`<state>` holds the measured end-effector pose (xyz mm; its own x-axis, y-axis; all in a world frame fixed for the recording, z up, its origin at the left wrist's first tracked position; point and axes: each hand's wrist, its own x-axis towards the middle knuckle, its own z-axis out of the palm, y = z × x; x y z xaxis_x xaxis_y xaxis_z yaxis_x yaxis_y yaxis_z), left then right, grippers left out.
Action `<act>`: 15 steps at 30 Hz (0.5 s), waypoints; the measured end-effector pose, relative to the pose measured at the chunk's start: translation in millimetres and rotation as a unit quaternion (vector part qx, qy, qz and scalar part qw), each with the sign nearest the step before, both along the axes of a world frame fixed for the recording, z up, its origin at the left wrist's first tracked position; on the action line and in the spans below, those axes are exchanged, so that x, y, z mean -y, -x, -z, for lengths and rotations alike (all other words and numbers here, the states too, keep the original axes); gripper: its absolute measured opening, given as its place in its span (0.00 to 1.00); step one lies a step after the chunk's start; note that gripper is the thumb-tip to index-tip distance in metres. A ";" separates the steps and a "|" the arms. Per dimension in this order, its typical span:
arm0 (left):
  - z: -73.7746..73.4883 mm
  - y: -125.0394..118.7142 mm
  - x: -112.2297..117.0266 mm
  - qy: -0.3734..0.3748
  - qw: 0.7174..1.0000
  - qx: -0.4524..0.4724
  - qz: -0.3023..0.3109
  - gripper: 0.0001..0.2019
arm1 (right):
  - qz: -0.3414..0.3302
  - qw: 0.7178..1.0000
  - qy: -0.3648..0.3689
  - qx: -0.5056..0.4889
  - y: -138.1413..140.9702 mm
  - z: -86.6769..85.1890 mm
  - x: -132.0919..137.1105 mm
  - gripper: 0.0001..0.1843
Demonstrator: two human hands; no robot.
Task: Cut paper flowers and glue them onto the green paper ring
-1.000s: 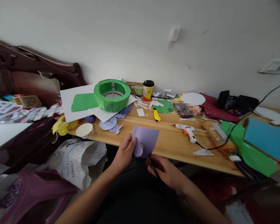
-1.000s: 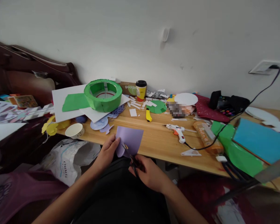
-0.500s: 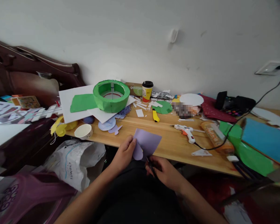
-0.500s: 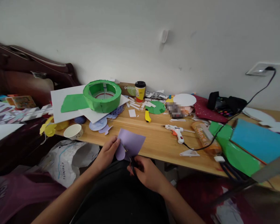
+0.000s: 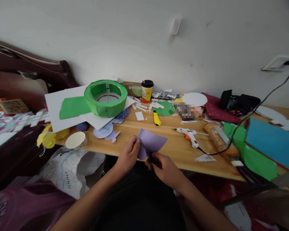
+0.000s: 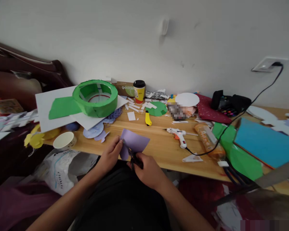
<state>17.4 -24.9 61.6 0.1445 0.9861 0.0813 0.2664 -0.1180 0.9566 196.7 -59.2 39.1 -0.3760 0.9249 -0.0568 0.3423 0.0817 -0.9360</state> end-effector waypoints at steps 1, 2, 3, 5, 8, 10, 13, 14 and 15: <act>-1.3 -0.6 -7.7 0.000 1.000 0.000 0.003 0.15 | 0.003 1.000 0.003 -0.002 -0.4 -3.7 -6.3 0.11; -2.7 -1.0 -15.8 0.002 1.000 -0.002 0.007 0.15 | 0.006 1.000 0.008 -0.006 -0.8 -7.1 -13.1 0.11; -4.2 -1.4 -24.3 0.005 1.000 -0.004 0.010 0.15 | 0.008 1.000 0.016 -0.011 -1.1 -9.8 -20.5 0.10; -6.6 -2.6 -42.6 0.009 1.000 -0.010 0.010 0.14 | 0.012 0.999 0.033 -0.018 -1.5 -12.9 -37.4 0.10; -6.3 -7.5 -74.5 0.007 1.000 -0.016 -0.003 0.13 | 0.021 0.998 0.058 -0.030 -1.3 -11.5 -68.3 0.09; -2.4 -12.5 -98.3 0.011 1.000 -0.008 -0.018 0.14 | 0.027 0.996 0.069 -0.039 -0.6 -8.0 -91.5 0.08; 7.3 -19.9 -134.9 0.046 0.998 0.037 -0.027 0.14 | 0.035 0.997 0.067 -0.032 0.6 -2.3 -126.8 0.06; 10.7 -21.9 -146.6 0.058 0.996 0.054 -0.030 0.14 | 0.041 0.997 0.063 -0.023 0.9 -0.6 -138.0 0.06; 14.1 -23.5 -157.7 0.064 0.995 0.066 -0.037 0.14 | 0.047 0.997 0.060 -0.011 1.2 0.9 -148.6 0.06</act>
